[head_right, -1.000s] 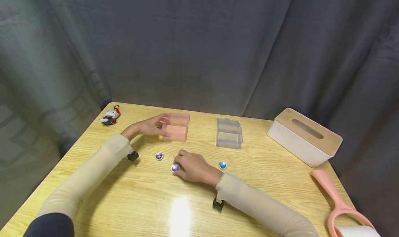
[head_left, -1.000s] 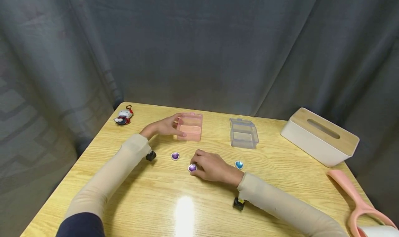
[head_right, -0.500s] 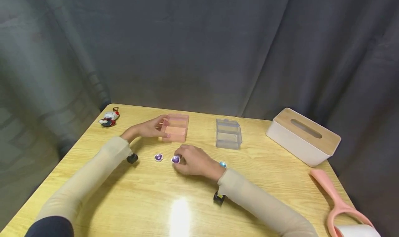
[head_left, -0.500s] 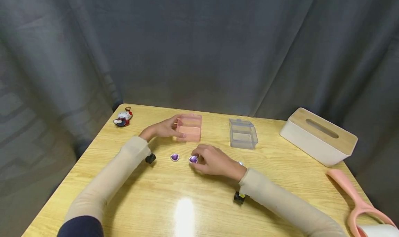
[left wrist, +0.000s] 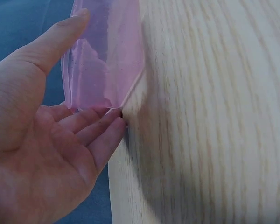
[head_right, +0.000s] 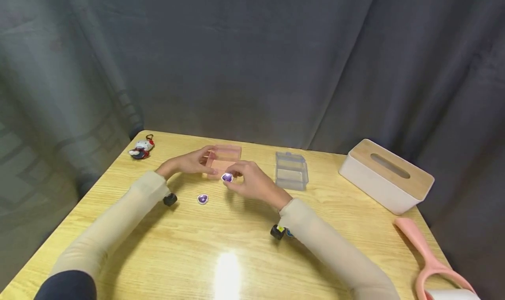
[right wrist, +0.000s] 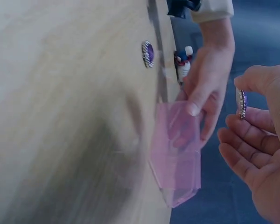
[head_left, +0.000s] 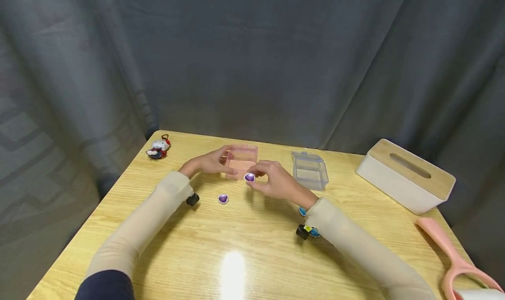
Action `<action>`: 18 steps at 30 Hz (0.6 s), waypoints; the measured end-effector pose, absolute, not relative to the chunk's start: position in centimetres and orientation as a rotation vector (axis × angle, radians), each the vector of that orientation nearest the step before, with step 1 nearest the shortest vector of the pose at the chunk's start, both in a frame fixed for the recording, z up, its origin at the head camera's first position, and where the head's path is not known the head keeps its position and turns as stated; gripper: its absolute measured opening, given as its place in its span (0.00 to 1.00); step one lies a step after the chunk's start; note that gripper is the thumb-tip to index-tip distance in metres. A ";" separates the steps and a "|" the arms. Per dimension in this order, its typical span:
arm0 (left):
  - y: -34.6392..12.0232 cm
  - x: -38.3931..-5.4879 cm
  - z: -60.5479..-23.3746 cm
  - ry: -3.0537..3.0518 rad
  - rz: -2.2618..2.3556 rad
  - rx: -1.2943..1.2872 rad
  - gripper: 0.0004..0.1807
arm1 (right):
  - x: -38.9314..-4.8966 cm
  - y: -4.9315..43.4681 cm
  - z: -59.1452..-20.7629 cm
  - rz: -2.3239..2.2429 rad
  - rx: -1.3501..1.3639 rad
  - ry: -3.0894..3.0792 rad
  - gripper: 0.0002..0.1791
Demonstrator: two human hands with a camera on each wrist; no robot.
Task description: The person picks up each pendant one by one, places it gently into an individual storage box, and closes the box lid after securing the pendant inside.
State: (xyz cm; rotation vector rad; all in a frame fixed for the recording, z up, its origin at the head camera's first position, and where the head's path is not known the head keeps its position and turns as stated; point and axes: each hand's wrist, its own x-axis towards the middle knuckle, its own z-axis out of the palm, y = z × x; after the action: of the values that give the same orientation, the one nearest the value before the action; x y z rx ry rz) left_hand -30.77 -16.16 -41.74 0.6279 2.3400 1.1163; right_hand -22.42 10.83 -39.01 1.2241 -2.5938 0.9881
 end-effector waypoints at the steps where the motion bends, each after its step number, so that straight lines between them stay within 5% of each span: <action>1: -16.2 -30.7 -41.7 2.339 1.122 0.624 0.56 | -22.7 10.8 -38.8 0.974 1.213 -2.594 0.10; 18: -16.5 -30.9 -41.7 2.324 1.099 0.615 0.57 | -26.8 9.6 -38.2 0.952 1.124 -2.684 0.11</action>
State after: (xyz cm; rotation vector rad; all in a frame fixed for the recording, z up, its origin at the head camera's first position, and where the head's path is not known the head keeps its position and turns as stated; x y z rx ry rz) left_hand -30.94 -16.48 -41.69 0.6153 2.3242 1.0995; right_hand -26.85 9.58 -38.16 1.1240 -2.6836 0.9515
